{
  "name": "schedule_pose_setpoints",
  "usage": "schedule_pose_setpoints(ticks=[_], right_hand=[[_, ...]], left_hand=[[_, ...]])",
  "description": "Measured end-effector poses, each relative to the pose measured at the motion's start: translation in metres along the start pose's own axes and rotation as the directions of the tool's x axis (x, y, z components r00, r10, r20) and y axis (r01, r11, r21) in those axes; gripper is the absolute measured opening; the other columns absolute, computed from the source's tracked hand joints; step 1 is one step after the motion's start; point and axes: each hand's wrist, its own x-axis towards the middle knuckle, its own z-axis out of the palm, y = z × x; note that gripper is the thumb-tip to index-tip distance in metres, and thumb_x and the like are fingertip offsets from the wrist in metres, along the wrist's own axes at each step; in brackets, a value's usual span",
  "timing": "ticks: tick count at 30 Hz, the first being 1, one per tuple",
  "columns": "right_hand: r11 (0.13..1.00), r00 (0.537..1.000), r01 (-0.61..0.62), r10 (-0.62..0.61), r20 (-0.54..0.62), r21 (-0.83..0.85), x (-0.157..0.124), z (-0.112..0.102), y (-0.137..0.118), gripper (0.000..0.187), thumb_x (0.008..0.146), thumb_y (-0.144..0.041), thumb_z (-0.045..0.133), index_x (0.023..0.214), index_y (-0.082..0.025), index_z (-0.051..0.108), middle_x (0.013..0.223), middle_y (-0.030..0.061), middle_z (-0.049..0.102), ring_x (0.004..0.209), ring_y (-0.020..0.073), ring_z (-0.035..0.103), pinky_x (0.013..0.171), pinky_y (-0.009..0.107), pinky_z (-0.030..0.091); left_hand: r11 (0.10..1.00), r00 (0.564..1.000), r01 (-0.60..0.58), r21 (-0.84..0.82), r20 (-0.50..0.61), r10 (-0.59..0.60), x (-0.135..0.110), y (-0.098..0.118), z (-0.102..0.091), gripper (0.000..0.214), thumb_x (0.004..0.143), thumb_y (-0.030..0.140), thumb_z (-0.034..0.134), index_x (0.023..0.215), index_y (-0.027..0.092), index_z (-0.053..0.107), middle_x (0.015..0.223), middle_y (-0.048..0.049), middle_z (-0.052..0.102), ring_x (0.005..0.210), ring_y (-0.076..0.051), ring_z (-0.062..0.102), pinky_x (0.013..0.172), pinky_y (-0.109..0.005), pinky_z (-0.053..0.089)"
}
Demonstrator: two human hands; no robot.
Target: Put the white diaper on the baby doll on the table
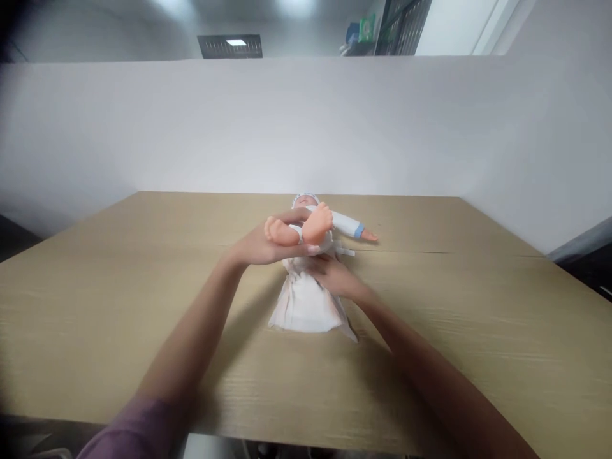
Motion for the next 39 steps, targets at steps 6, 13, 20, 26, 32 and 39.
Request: schedule_pose_setpoints(ticks=[6, 13, 20, 26, 32, 39], right_hand=[[0.982, 0.961, -0.187, 0.191, -0.201, 0.036, -0.066, -0.028, -0.034, 0.067, 0.096, -0.059, 0.063, 0.151, -0.025, 0.047, 0.147, 0.0148, 0.059, 0.135, 0.0369, 0.055, 0.110, 0.059, 0.046], [0.975, 0.970, 0.090, -0.039, -0.238, 0.204, -0.070, -0.041, -0.057, 0.063, 0.094, -0.039, 0.065, 0.153, -0.026, 0.046, 0.147, 0.0114, 0.060, 0.135, 0.0301, 0.056, 0.113, 0.048, 0.045], [0.947, 0.944, 0.321, -0.316, -0.091, 0.037, -0.099, -0.048, 0.004, 0.039, 0.096, -0.024, 0.050, 0.131, -0.027, 0.067, 0.137, 0.0085, 0.066, 0.133, 0.0268, 0.058, 0.113, 0.046, 0.046], [0.938, 0.938, 0.345, -0.345, 0.023, -0.039, -0.108, -0.036, 0.030, 0.041, 0.096, -0.030, 0.046, 0.131, -0.028, 0.066, 0.144, 0.0072, 0.064, 0.140, 0.0269, 0.053, 0.117, 0.048, 0.043], [0.937, 0.941, 0.338, -0.335, 0.055, -0.086, -0.104, -0.037, 0.031, 0.036, 0.099, -0.025, 0.048, 0.130, -0.029, 0.066, 0.143, 0.0074, 0.064, 0.141, 0.0265, 0.053, 0.115, 0.048, 0.044], [0.950, 0.951, 0.305, -0.300, 0.080, -0.064, -0.105, -0.036, 0.032, 0.039, 0.096, -0.021, 0.051, 0.130, -0.031, 0.066, 0.143, 0.0063, 0.064, 0.141, 0.0265, 0.054, 0.115, 0.048, 0.045]], left_hand=[[0.998, 0.997, 0.062, -0.008, 0.043, -0.062, -0.017, -0.003, 0.024, 0.038, 0.086, 0.040, 0.077, 0.118, 0.021, 0.068, 0.110, -0.0045, 0.072, 0.102, -0.023, 0.067, 0.091, -0.036, 0.052], [0.998, 0.997, -0.057, -0.018, 0.060, 0.058, -0.049, -0.013, 0.049, 0.046, 0.085, 0.038, 0.079, 0.125, 0.021, 0.065, 0.129, -0.0091, 0.068, 0.121, -0.026, 0.063, 0.107, -0.041, 0.049], [0.968, 0.990, -0.006, 0.250, 0.135, -0.029, -0.107, -0.046, 0.037, 0.045, 0.086, 0.043, 0.075, 0.124, 0.022, 0.066, 0.133, -0.0114, 0.066, 0.134, -0.031, 0.055, 0.120, -0.050, 0.039], [0.963, 0.977, 0.017, 0.268, 0.202, -0.074, -0.136, -0.076, 0.041, 0.061, 0.081, 0.037, 0.079, 0.139, 0.028, 0.058, 0.154, -0.0107, 0.053, 0.152, -0.036, 0.035, 0.123, -0.054, 0.035], [0.953, 0.973, 0.001, 0.303, 0.220, -0.070, -0.135, -0.079, 0.040, 0.068, 0.082, 0.033, 0.079, 0.145, 0.029, 0.054, 0.157, -0.0076, 0.051, 0.153, -0.034, 0.033, 0.124, -0.050, 0.036], [0.939, 0.955, 0.003, 0.343, 0.279, -0.105, -0.138, -0.081, 0.036, 0.078, 0.075, 0.012, 0.072, 0.148, 0.030, 0.052, 0.161, -0.0055, 0.048, 0.154, -0.037, 0.033, 0.123, -0.056, 0.038]])
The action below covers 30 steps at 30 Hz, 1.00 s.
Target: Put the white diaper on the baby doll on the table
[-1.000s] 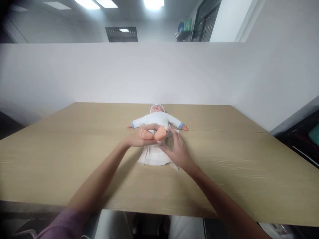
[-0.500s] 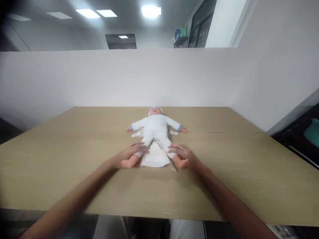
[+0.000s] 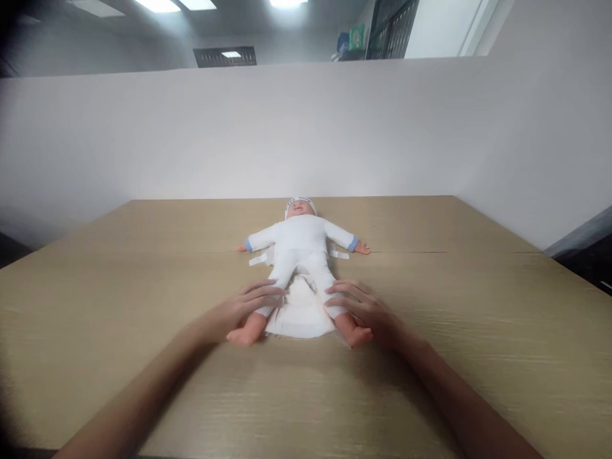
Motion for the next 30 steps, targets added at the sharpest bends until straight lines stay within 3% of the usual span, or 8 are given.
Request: schedule_pose_setpoints(ticks=[7, 14, 18, 21, 24, 27, 28, 30], right_hand=[[1.000, 0.999, -0.006, 0.005, 0.042, 0.002, -0.002, -0.002, -0.003, 0.046, 0.093, -0.011, 0.049, 0.131, -0.030, 0.067, 0.148, 0.0058, 0.060, 0.144, 0.0256, 0.049, 0.117, 0.049, 0.043], [0.996, 1.000, -0.020, 0.022, -0.016, 0.086, 0.003, -0.004, -0.006, 0.036, 0.103, -0.021, 0.047, 0.127, -0.032, 0.072, 0.142, 0.0052, 0.066, 0.140, 0.0228, 0.055, 0.115, 0.044, 0.047], [0.982, 0.999, -0.012, 0.021, -0.043, 0.191, 0.004, -0.005, 0.000, 0.040, 0.108, -0.024, 0.038, 0.125, -0.031, 0.073, 0.139, 0.0050, 0.069, 0.138, 0.0213, 0.057, 0.113, 0.042, 0.049], [0.977, 0.999, -0.046, 0.050, -0.014, 0.206, 0.006, -0.011, -0.010, 0.038, 0.108, -0.027, 0.039, 0.133, -0.030, 0.068, 0.137, 0.0058, 0.069, 0.136, 0.0218, 0.058, 0.114, 0.043, 0.049], [0.988, 0.991, -0.136, 0.135, 0.023, 0.070, 0.010, -0.013, -0.036, 0.043, 0.103, -0.040, 0.055, 0.144, -0.027, 0.059, 0.141, 0.0104, 0.064, 0.136, 0.0281, 0.055, 0.113, 0.049, 0.048], [0.973, 0.979, -0.200, 0.202, 0.002, -0.116, 0.012, -0.004, -0.066, 0.065, 0.089, -0.054, 0.072, 0.145, -0.025, 0.057, 0.146, 0.0156, 0.056, 0.139, 0.0368, 0.048, 0.112, 0.056, 0.046], [0.964, 0.977, -0.210, 0.211, -0.012, -0.162, 0.013, 0.000, -0.073, 0.065, 0.087, -0.053, 0.075, 0.143, -0.024, 0.058, 0.146, 0.0167, 0.055, 0.139, 0.0382, 0.046, 0.112, 0.058, 0.044], [0.946, 0.973, -0.232, 0.228, -0.047, -0.225, 0.015, 0.008, -0.082, 0.050, 0.091, -0.040, 0.072, 0.137, -0.023, 0.063, 0.143, 0.0171, 0.055, 0.139, 0.0377, 0.045, 0.113, 0.056, 0.043]], left_hand=[[1.000, 1.000, 0.019, -0.014, -0.002, -0.019, 0.000, 0.007, -0.002, 0.076, 0.077, 0.003, 0.065, 0.146, 0.032, 0.052, 0.162, -0.0031, 0.046, 0.155, -0.034, 0.032, 0.122, -0.055, 0.040], [1.000, 1.000, 0.024, 0.001, -0.009, -0.024, 0.001, 0.006, 0.004, 0.059, 0.097, 0.005, 0.047, 0.148, 0.033, 0.053, 0.163, -0.0011, 0.045, 0.157, -0.027, 0.027, 0.124, -0.051, 0.038], [0.994, 0.999, 0.041, -0.103, -0.031, -0.044, 0.001, 0.002, 0.005, 0.054, 0.101, 0.007, 0.042, 0.145, 0.035, 0.056, 0.162, 0.0006, 0.047, 0.157, -0.024, 0.028, 0.125, -0.050, 0.037], [0.977, 0.994, 0.078, -0.201, -0.056, -0.091, 0.003, 0.008, 0.003, 0.047, 0.105, 0.014, 0.037, 0.141, 0.034, 0.059, 0.155, 0.0005, 0.055, 0.155, -0.024, 0.032, 0.125, -0.049, 0.037], [0.976, 0.983, 0.151, -0.156, -0.078, -0.164, 0.008, 0.023, 0.006, 0.041, 0.105, 0.033, 0.048, 0.145, 0.034, 0.054, 0.151, -0.0027, 0.056, 0.153, -0.030, 0.033, 0.123, -0.051, 0.037], [0.975, 0.968, 0.221, -0.008, -0.121, -0.220, 0.014, 0.039, 0.020, 0.072, 0.089, 0.055, 0.072, 0.151, 0.031, 0.045, 0.153, -0.0074, 0.052, 0.148, -0.038, 0.034, 0.119, -0.055, 0.038], [0.971, 0.962, 0.237, 0.039, -0.147, -0.229, 0.016, 0.043, 0.026, 0.077, 0.085, 0.055, 0.076, 0.150, 0.029, 0.045, 0.152, -0.0089, 0.052, 0.146, -0.039, 0.035, 0.118, -0.056, 0.038], [0.959, 0.951, 0.261, 0.116, -0.201, -0.234, 0.019, 0.048, 0.036, 0.064, 0.087, 0.044, 0.075, 0.142, 0.025, 0.049, 0.145, -0.0102, 0.056, 0.142, -0.038, 0.039, 0.116, -0.056, 0.038]])
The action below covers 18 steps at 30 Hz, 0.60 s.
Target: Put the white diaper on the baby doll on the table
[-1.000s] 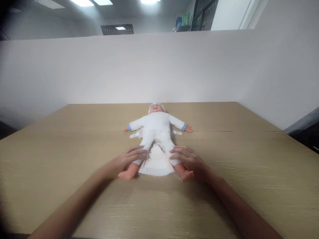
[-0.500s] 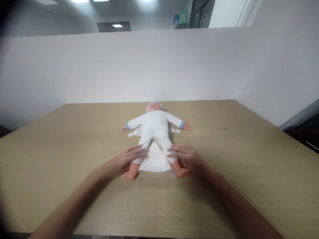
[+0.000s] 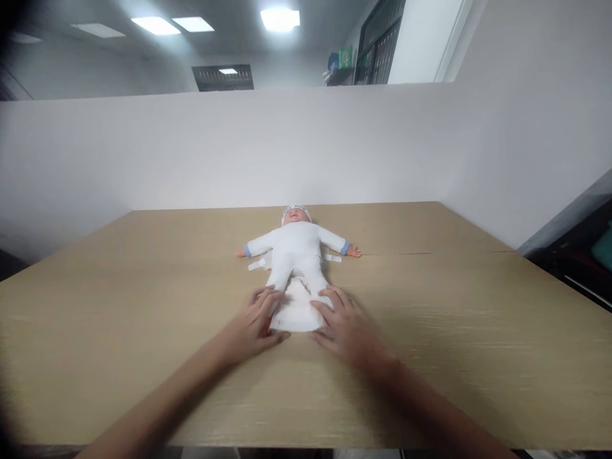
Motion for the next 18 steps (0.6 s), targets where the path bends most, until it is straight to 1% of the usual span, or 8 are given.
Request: schedule_pose_setpoints(ticks=[2, 6, 8, 10, 12, 14, 16, 18], right_hand=[[0.999, 0.999, -0.029, 0.028, -0.033, -0.031, 0.001, 0.005, -0.004, 0.034, 0.096, -0.024, 0.063, 0.129, -0.023, 0.068, 0.138, 0.0159, 0.059, 0.134, 0.0348, 0.049, 0.111, 0.053, 0.045], [0.998, 0.996, -0.055, 0.055, -0.067, -0.004, 0.012, 0.005, 0.002, 0.028, 0.097, -0.012, 0.056, 0.118, -0.024, 0.070, 0.125, 0.0115, 0.066, 0.119, 0.0304, 0.057, 0.101, 0.048, 0.046], [0.997, 0.995, -0.069, 0.071, -0.063, 0.029, 0.021, 0.001, 0.007, 0.023, 0.097, -0.012, 0.054, 0.112, -0.022, 0.069, 0.115, 0.0099, 0.068, 0.108, 0.0286, 0.059, 0.095, 0.045, 0.047], [0.995, 0.993, -0.066, 0.072, -0.088, 0.071, 0.034, -0.003, 0.014, 0.021, 0.098, -0.012, 0.051, 0.108, -0.021, 0.067, 0.111, 0.0096, 0.069, 0.103, 0.0277, 0.059, 0.093, 0.044, 0.047], [0.991, 0.987, -0.024, 0.045, -0.153, 0.135, 0.051, -0.006, 0.020, 0.022, 0.098, -0.013, 0.049, 0.110, -0.021, 0.065, 0.119, 0.0106, 0.066, 0.111, 0.0281, 0.058, 0.098, 0.044, 0.045], [0.974, 0.970, 0.026, 0.030, -0.243, 0.226, 0.072, -0.007, 0.028, 0.023, 0.098, -0.015, 0.046, 0.113, -0.021, 0.063, 0.131, 0.0114, 0.062, 0.123, 0.0280, 0.054, 0.107, 0.044, 0.042], [0.942, 0.952, 0.025, 0.080, -0.295, 0.335, 0.097, -0.004, 0.040, 0.024, 0.098, -0.018, 0.044, 0.113, -0.022, 0.062, 0.131, 0.0115, 0.060, 0.125, 0.0270, 0.054, 0.110, 0.043, 0.040], [0.894, 0.943, -0.062, 0.198, -0.267, 0.444, 0.123, 0.001, 0.054, 0.021, 0.098, -0.025, 0.043, 0.107, -0.021, 0.062, 0.117, 0.0101, 0.064, 0.115, 0.0265, 0.058, 0.106, 0.041, 0.042]], left_hand=[[0.998, 0.999, 0.021, 0.058, -0.041, -0.018, 0.002, 0.003, 0.005, 0.041, 0.090, 0.030, 0.067, 0.129, 0.024, 0.056, 0.137, -0.0100, 0.060, 0.136, -0.036, 0.044, 0.112, -0.054, 0.041], [0.997, 0.997, 0.060, 0.047, -0.058, -0.057, 0.012, 0.000, -0.003, 0.015, 0.092, 0.021, 0.061, 0.107, 0.023, 0.063, 0.116, -0.0073, 0.069, 0.119, -0.033, 0.053, 0.101, -0.049, 0.046], [0.994, 0.991, 0.106, -0.031, -0.083, -0.108, 0.021, -0.004, -0.014, 0.014, 0.094, 0.023, 0.058, 0.105, 0.024, 0.065, 0.108, -0.0068, 0.069, 0.114, -0.031, 0.056, 0.098, -0.046, 0.047], [0.981, 0.981, 0.150, -0.122, -0.104, -0.163, 0.033, -0.010, -0.026, 0.016, 0.098, 0.031, 0.054, 0.105, 0.023, 0.066, 0.104, -0.0069, 0.069, 0.106, -0.029, 0.059, 0.096, -0.044, 0.048], [0.968, 0.979, 0.144, -0.204, -0.112, -0.169, 0.047, -0.018, -0.036, 0.024, 0.100, 0.040, 0.052, 0.107, 0.023, 0.067, 0.106, -0.0071, 0.069, 0.105, -0.028, 0.060, 0.098, -0.044, 0.048], [0.962, 0.981, 0.091, -0.259, -0.142, -0.131, 0.065, -0.027, -0.043, 0.029, 0.100, 0.044, 0.051, 0.113, 0.023, 0.067, 0.115, -0.0076, 0.068, 0.115, -0.029, 0.057, 0.105, -0.046, 0.044], [0.944, 0.969, 0.059, -0.325, -0.208, -0.132, 0.085, -0.038, -0.046, 0.031, 0.097, 0.042, 0.054, 0.118, 0.023, 0.066, 0.128, -0.0081, 0.065, 0.126, -0.030, 0.051, 0.114, -0.047, 0.038], [0.888, 0.944, 0.105, -0.447, -0.237, -0.231, 0.108, -0.050, -0.046, 0.029, 0.094, 0.042, 0.058, 0.112, 0.021, 0.067, 0.126, -0.0083, 0.066, 0.125, -0.031, 0.052, 0.115, -0.047, 0.036]])
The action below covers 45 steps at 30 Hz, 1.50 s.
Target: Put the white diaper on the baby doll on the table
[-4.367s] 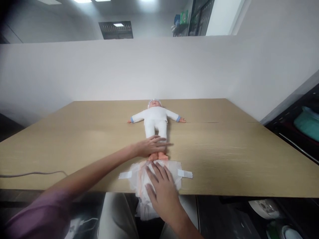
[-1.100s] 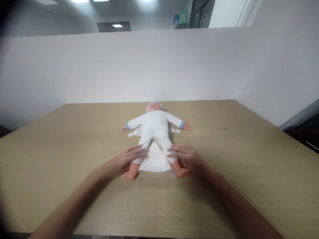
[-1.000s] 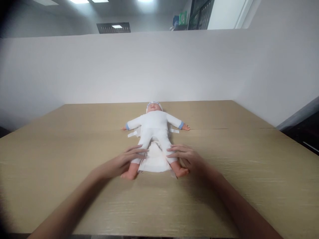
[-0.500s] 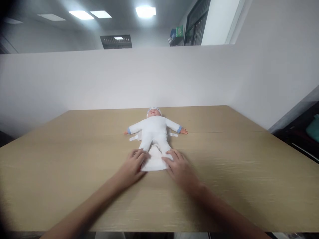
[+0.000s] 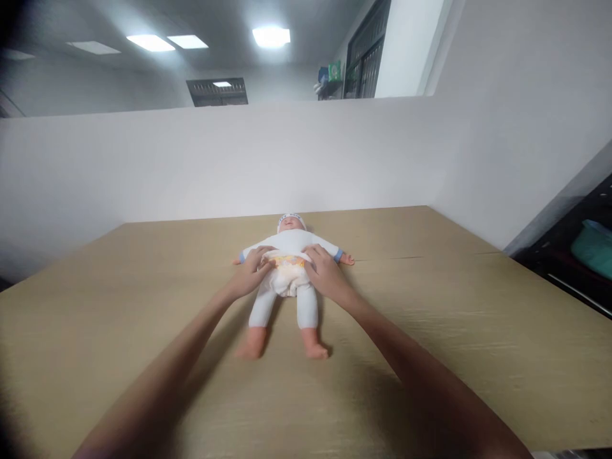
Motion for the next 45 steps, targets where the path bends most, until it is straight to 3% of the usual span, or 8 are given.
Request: schedule_pose_setpoints(ticks=[4, 8, 13, 20, 26, 31, 37, 45], right_hand=[[0.972, 0.974, -0.225, 0.223, 0.042, 0.068, 0.045, 0.014, 0.036, 0.027, 0.097, -0.042, 0.044, 0.085, -0.023, 0.057, 0.083, 0.0024, 0.063, 0.085, 0.0233, 0.058, 0.088, 0.037, 0.047], [0.943, 0.951, -0.299, 0.284, 0.120, 0.145, 0.058, 0.024, 0.062, 0.037, 0.095, -0.053, 0.043, 0.083, -0.022, 0.059, 0.089, 0.0025, 0.068, 0.089, 0.0225, 0.060, 0.085, 0.034, 0.047], [0.910, 0.927, -0.350, 0.302, 0.223, 0.222, 0.032, 0.020, 0.054, 0.048, 0.094, -0.062, 0.046, 0.093, -0.019, 0.065, 0.093, 0.0037, 0.071, 0.089, 0.0231, 0.063, 0.083, 0.033, 0.050], [0.915, 0.888, -0.356, 0.268, 0.372, 0.190, -0.007, -0.017, 0.022, 0.047, 0.092, -0.066, 0.059, 0.099, -0.023, 0.076, 0.101, 0.0034, 0.077, 0.094, 0.0258, 0.069, 0.082, 0.033, 0.053], [0.972, 0.973, -0.227, 0.229, 0.032, -0.053, -0.012, -0.035, 0.012, 0.029, 0.095, -0.041, 0.060, 0.108, -0.019, 0.075, 0.104, 0.0097, 0.078, 0.091, 0.0227, 0.070, 0.085, 0.036, 0.053], [0.949, 0.987, -0.161, 0.150, -0.062, -0.273, -0.053, -0.034, 0.015, 0.024, 0.099, -0.035, 0.055, 0.109, -0.019, 0.070, 0.100, 0.0089, 0.074, 0.088, 0.0230, 0.066, 0.081, 0.035, 0.048], [0.837, 0.995, -0.099, 0.088, -0.047, -0.537, -0.092, -0.021, 0.045, 0.018, 0.098, -0.036, 0.057, 0.090, -0.021, 0.062, 0.095, 0.0085, 0.069, 0.092, 0.0266, 0.062, 0.085, 0.038, 0.046], [0.881, 0.950, -0.308, 0.303, -0.072, -0.358, -0.097, -0.020, 0.079, 0.034, 0.088, -0.056, 0.065, 0.080, -0.024, 0.057, 0.075, 0.0022, 0.063, 0.072, 0.0225, 0.058, 0.065, 0.032, 0.041]], left_hand=[[0.965, 0.979, 0.192, -0.181, -0.039, -0.202, 0.044, -0.021, 0.010, 0.031, 0.093, 0.045, 0.056, 0.103, 0.018, 0.067, 0.106, -0.0080, 0.071, 0.111, -0.031, 0.061, 0.106, -0.045, 0.044], [0.904, 0.948, 0.305, -0.301, 0.001, -0.320, 0.061, -0.042, 0.018, 0.045, 0.090, 0.054, 0.055, 0.106, 0.015, 0.069, 0.101, -0.0110, 0.075, 0.106, -0.031, 0.066, 0.099, -0.043, 0.049], [0.819, 0.921, 0.386, -0.425, 0.131, -0.366, 0.031, -0.044, 0.020, 0.061, 0.080, 0.068, 0.064, 0.104, 0.012, 0.071, 0.100, -0.0137, 0.076, 0.098, -0.030, 0.070, 0.091, -0.040, 0.052], [0.801, 0.879, 0.471, -0.369, 0.277, -0.389, -0.018, -0.027, 0.001, 0.056, 0.075, 0.069, 0.075, 0.092, 0.016, 0.075, 0.097, -0.0111, 0.077, 0.097, -0.028, 0.070, 0.088, -0.037, 0.054], [0.903, 0.934, 0.351, -0.247, 0.028, -0.355, -0.008, -0.008, -0.016, 0.042, 0.092, 0.054, 0.060, 0.119, 0.022, 0.066, 0.113, -0.0084, 0.077, 0.103, -0.026, 0.067, 0.093, -0.041, 0.052], [0.988, 0.976, 0.141, -0.056, -0.158, -0.149, -0.019, 0.029, -0.005, 0.030, 0.100, 0.039, 0.051, 0.124, 0.022, 0.059, 0.130, -0.0092, 0.070, 0.123, -0.026, 0.059, 0.109, -0.045, 0.043], [0.891, 0.952, -0.305, 0.338, 0.114, 0.283, -0.026, 0.060, 0.037, 0.023, 0.103, 0.039, 0.051, 0.114, 0.025, 0.066, 0.122, -0.0054, 0.070, 0.119, -0.028, 0.056, 0.106, -0.045, 0.042], [0.801, 0.968, -0.249, 0.545, 0.118, 0.221, -0.016, 0.048, 0.068, 0.045, 0.087, 0.061, 0.070, 0.114, 0.027, 0.068, 0.127, -0.0087, 0.064, 0.116, -0.036, 0.050, 0.098, -0.051, 0.041]])
